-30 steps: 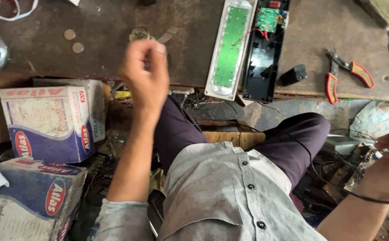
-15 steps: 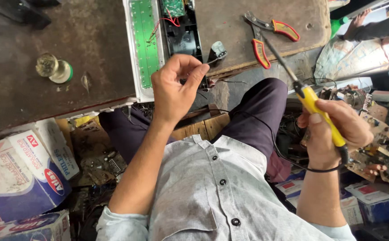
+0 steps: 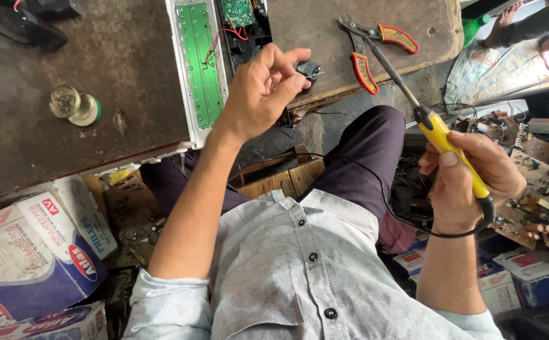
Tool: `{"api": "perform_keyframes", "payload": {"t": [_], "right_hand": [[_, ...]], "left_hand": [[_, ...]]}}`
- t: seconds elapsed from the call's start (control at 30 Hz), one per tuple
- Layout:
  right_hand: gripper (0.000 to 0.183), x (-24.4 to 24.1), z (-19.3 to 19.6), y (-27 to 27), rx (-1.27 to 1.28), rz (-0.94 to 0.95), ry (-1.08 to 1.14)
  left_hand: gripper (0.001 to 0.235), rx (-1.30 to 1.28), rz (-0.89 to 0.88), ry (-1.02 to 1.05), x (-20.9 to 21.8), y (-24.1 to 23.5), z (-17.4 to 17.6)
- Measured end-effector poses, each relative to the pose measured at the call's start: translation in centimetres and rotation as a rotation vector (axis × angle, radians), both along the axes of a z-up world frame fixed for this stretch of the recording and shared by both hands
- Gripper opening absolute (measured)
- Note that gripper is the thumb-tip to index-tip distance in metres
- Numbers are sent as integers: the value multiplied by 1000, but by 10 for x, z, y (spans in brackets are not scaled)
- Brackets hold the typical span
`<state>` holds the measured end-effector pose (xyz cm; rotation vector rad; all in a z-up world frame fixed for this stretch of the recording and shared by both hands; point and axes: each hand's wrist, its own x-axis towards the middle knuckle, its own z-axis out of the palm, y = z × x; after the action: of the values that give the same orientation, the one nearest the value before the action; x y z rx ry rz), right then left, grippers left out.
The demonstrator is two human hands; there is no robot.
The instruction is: The person solders wires to a small black electronic component and then to a circuit board inside a plastic housing. They use a soldering iron and wire cutters to attach and trim wires, then place the component into the housing.
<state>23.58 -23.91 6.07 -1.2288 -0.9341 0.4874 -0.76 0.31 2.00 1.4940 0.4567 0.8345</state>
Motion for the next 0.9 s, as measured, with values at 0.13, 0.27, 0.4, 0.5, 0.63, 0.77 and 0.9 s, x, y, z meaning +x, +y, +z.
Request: {"api": "perform_keyframes", "payload": {"t": [0.13, 0.27, 0.4, 0.5, 0.63, 0.77, 0.9], "right_hand": [[24, 1, 0, -1, -14, -1, 6], [23, 2, -1, 3, -14, -2, -4], [22, 2, 2, 6, -65, -16, -8], [18, 2, 5, 9, -126, -3, 2], [14, -2, 8, 11, -170, 40, 11], [12, -5, 9, 12, -242, 23, -13], [13, -3, 8, 14, -226, 19, 14]], "left_hand": [[16, -96, 63, -88, 9, -17, -10], [15, -171, 134, -129, 14, -27, -14], [14, -142, 153, -112, 12, -21, -13], [14, -144, 103, -124, 9, -16, -13], [13, -142, 92, -124, 6, -14, -14], [12, -153, 103, -125, 7, -16, -16], [12, -137, 106, -117, 9, -19, -17]]}}
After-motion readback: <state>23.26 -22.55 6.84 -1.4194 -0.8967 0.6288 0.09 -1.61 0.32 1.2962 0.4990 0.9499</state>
